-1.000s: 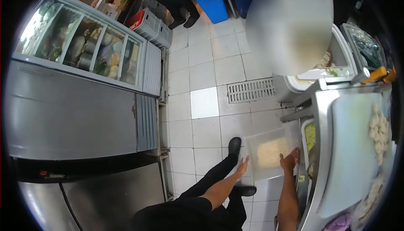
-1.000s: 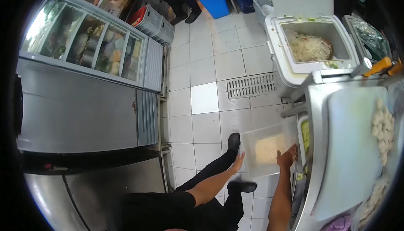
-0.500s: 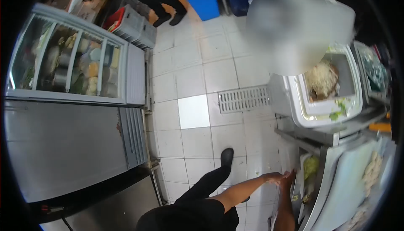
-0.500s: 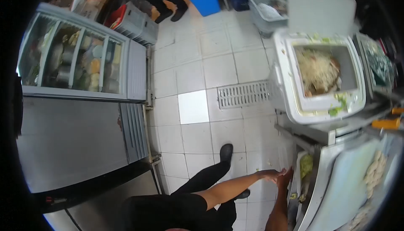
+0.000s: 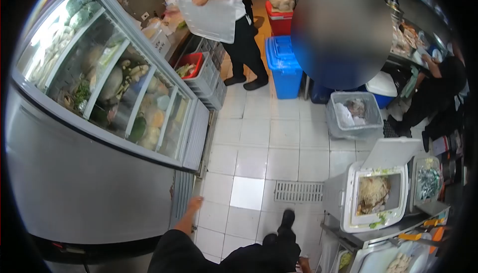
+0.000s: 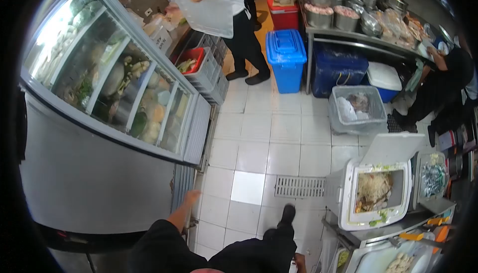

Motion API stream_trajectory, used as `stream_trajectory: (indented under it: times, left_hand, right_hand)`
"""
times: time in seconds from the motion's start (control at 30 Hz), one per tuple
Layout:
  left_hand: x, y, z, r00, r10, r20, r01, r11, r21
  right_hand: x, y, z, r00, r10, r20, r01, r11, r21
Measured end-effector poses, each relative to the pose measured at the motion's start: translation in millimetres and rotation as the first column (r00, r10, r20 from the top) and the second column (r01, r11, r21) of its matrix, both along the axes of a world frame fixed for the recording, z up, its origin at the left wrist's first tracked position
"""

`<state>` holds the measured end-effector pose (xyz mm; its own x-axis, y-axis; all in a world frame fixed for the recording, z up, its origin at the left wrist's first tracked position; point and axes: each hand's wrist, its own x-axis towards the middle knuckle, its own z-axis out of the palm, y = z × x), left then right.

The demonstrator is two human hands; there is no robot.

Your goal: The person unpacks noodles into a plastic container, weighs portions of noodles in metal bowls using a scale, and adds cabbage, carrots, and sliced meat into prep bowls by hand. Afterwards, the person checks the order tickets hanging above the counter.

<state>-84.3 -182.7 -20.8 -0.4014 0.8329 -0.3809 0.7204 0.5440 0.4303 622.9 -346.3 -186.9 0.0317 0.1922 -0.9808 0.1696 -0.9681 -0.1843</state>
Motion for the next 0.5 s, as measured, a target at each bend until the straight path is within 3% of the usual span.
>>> stream_trajectory:
  times: [0.03,0.07,0.1,0.2,0.23,0.27,0.3,0.33,0.37,0.43,0.47,0.5]
  left_hand:
    - [-42,0,5,0.918,-0.177,-0.354,0.182,0.983,-0.02]
    - [-43,20,43,0.959,0.281,-0.024,-0.278,0.957,0.086]
    - [-38,34,86,0.692,0.646,0.322,-0.688,0.725,0.022]
    - [-31,60,121,0.673,0.673,0.306,-0.72,0.691,0.064]
    - [-33,61,123,0.498,0.641,0.584,-0.739,0.666,-0.102]
    - [-37,53,100,0.238,0.565,0.79,-0.705,0.66,-0.26]
    - [-26,46,73,0.404,0.419,0.813,-0.591,0.798,-0.117]
    - [0,60,81,0.622,0.477,0.621,-0.387,0.877,-0.286]
    - [29,73,84,0.806,0.43,0.407,-0.204,0.847,-0.491]
    - [69,92,93,0.643,0.597,0.48,-0.262,0.76,-0.594]
    - [93,115,123,0.495,0.755,0.431,-0.453,0.647,-0.613]
    - [97,117,106,0.475,0.787,0.394,-0.525,0.613,-0.59]
  right_hand:
    - [-9,7,-4,0.999,-0.032,-0.033,0.033,0.999,0.033]
    - [-19,29,18,1.0,0.0,-0.031,0.002,0.999,0.051]
    - [-29,59,38,0.998,0.056,-0.01,-0.055,0.997,0.052]
    - [-46,159,60,0.971,0.24,0.012,-0.24,0.965,0.109]
    - [-49,198,59,0.951,0.308,0.025,-0.308,0.94,0.149]
    - [-50,244,56,0.927,0.372,0.047,-0.374,0.906,0.197]
    - [-52,296,55,0.888,0.452,0.088,-0.459,0.852,0.253]
    - [-63,345,50,0.832,0.538,0.132,-0.55,0.772,0.321]
    - [-73,400,41,0.753,0.625,0.206,-0.647,0.646,0.405]
    - [-103,521,18,0.574,0.689,0.442,-0.776,0.286,0.562]
    - [-125,585,18,0.606,0.628,0.489,-0.736,0.208,0.645]
    - [-147,645,19,0.815,0.528,0.24,-0.466,0.349,0.813]
